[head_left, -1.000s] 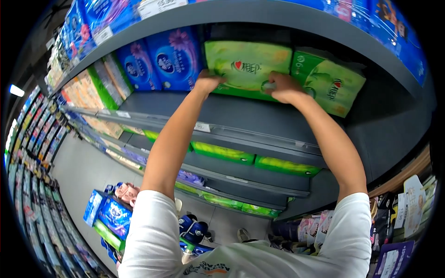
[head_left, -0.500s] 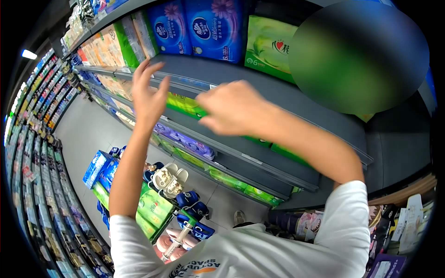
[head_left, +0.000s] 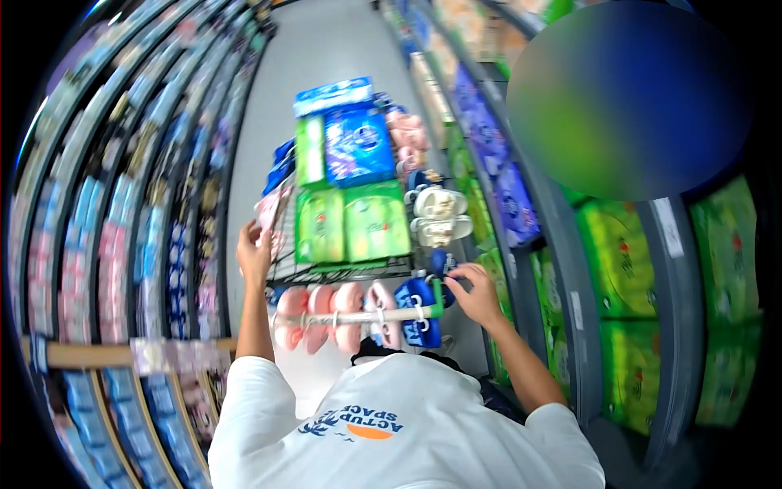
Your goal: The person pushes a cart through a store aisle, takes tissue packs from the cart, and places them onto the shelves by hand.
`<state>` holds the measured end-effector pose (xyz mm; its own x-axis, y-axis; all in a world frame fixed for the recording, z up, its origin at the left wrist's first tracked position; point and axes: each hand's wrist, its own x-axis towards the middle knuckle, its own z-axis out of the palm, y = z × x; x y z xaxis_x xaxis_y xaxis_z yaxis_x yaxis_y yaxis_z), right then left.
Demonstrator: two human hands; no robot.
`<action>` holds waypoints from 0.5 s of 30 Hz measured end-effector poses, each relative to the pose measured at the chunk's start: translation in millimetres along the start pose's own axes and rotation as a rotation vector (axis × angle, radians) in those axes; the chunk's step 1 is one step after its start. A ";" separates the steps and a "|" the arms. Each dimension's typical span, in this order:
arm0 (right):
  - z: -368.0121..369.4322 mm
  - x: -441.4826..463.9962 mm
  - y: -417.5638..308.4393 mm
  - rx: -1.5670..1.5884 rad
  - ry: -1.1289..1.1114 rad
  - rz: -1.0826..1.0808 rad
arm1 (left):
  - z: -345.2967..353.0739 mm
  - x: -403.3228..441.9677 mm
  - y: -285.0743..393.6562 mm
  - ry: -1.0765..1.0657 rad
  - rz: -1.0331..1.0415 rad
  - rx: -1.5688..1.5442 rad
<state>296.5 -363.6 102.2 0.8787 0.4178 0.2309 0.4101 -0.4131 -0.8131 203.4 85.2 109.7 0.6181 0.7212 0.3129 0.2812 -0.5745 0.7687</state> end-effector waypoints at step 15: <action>115.3 -15.6 11.4 -0.196 0.029 -0.251 | -62.9 -117.3 -111.5 -0.074 0.139 0.540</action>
<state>259.2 -281.5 27.7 0.7492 0.5047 0.4288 0.6522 -0.4492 -0.6106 53.4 89.0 22.5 0.7204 0.6065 0.3364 0.5174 -0.7930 0.3216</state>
